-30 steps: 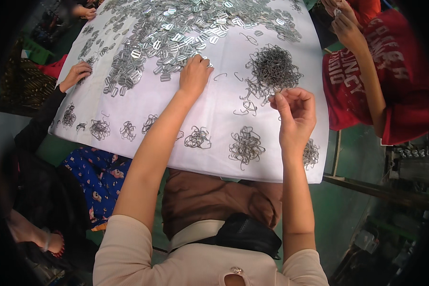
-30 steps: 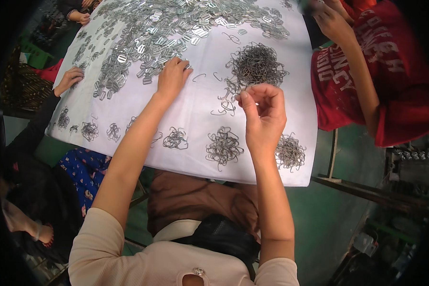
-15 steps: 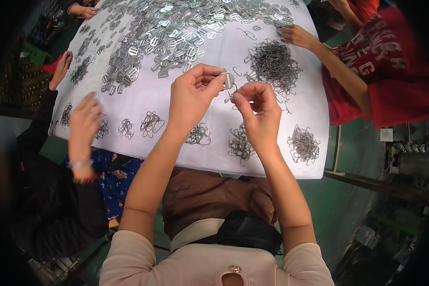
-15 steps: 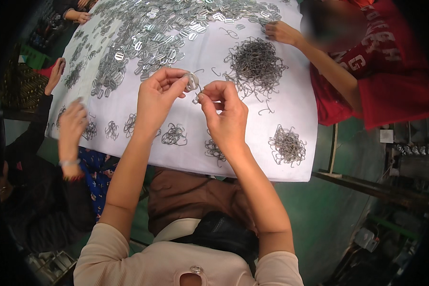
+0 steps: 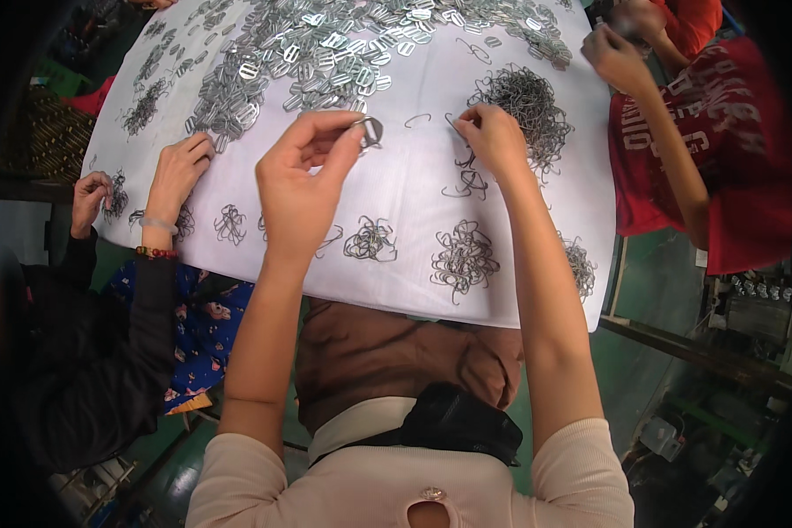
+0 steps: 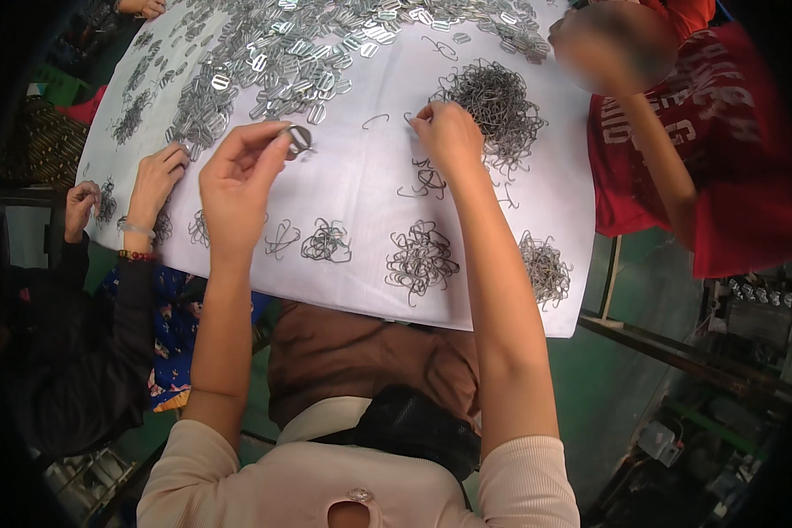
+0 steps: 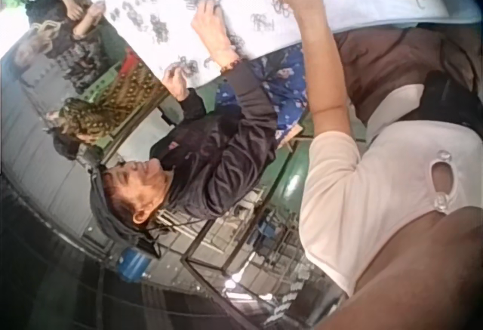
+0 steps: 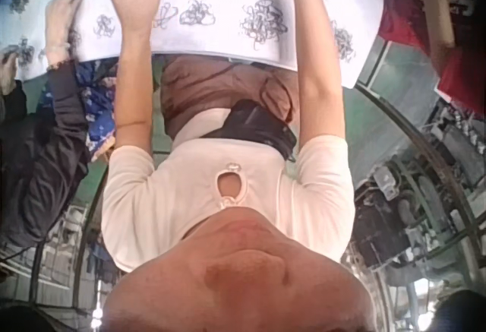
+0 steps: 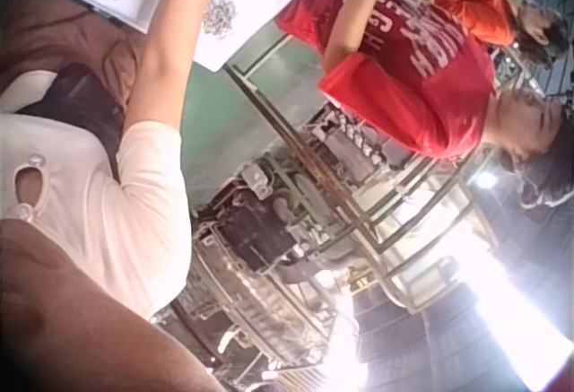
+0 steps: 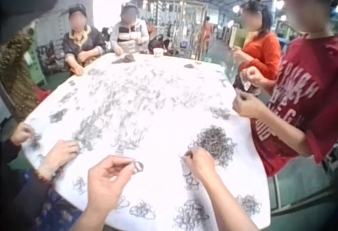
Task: The person threads wire hooks through metal buckles to assemble a chain, then hangs the completed section on a metal rack.
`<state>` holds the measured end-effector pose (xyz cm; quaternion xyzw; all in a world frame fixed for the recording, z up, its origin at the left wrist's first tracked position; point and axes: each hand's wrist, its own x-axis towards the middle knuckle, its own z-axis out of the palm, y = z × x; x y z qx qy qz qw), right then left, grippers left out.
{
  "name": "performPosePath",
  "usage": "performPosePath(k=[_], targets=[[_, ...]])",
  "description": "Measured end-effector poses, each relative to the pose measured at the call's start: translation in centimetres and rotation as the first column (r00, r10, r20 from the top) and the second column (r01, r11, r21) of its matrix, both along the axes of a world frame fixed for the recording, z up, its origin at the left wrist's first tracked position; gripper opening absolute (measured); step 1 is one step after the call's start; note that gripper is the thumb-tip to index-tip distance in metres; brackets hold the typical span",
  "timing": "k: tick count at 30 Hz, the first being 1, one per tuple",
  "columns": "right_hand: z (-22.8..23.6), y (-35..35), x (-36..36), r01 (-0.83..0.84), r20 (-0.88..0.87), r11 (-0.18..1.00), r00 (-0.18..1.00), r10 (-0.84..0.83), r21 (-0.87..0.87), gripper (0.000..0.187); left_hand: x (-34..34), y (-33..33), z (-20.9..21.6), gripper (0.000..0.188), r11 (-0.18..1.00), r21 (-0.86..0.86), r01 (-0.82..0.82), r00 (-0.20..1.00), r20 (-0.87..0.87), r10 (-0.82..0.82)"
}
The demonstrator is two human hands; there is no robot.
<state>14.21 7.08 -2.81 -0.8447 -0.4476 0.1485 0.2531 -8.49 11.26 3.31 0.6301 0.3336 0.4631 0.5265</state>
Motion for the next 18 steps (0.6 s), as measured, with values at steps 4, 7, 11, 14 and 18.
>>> performPosePath(k=[4, 7, 11, 14, 18], targets=[[-0.6, 2.0, -0.4, -0.041, 0.161, 0.989, 0.985, 0.064, -0.143, 0.022, -1.8, -0.3, 0.1, 0.013, 0.999, -0.012, -0.036, 0.999, -0.021, 0.036], [0.9, 1.2, -0.4, -0.14, 0.099, 0.962, 0.981, 0.166, -0.234, 0.019, -2.6, -0.8, 0.4, 0.014, 0.996, -0.067, -0.061, 0.998, -0.027, 0.059], [2.9, -6.2, -0.5, -0.474, -0.49, 0.88, 0.777, 0.394, -0.044, 0.01, -2.7, -1.2, 0.2, 0.014, 0.995, -0.093, -0.036, 0.999, -0.032, 0.034], [3.9, -9.8, -2.1, -0.505, -0.528, 0.835, 0.781, 0.334, -0.219, 0.007, -2.6, -1.1, -0.3, 0.014, 0.995, -0.097, -0.031, 0.999, -0.021, 0.029], [2.0, -10.3, -1.2, -0.265, -0.363, 0.964, 0.898, 0.247, 0.001, 0.007, -2.5, -1.1, -0.6, 0.014, 0.997, -0.075, -0.021, 0.998, -0.063, 0.016]])
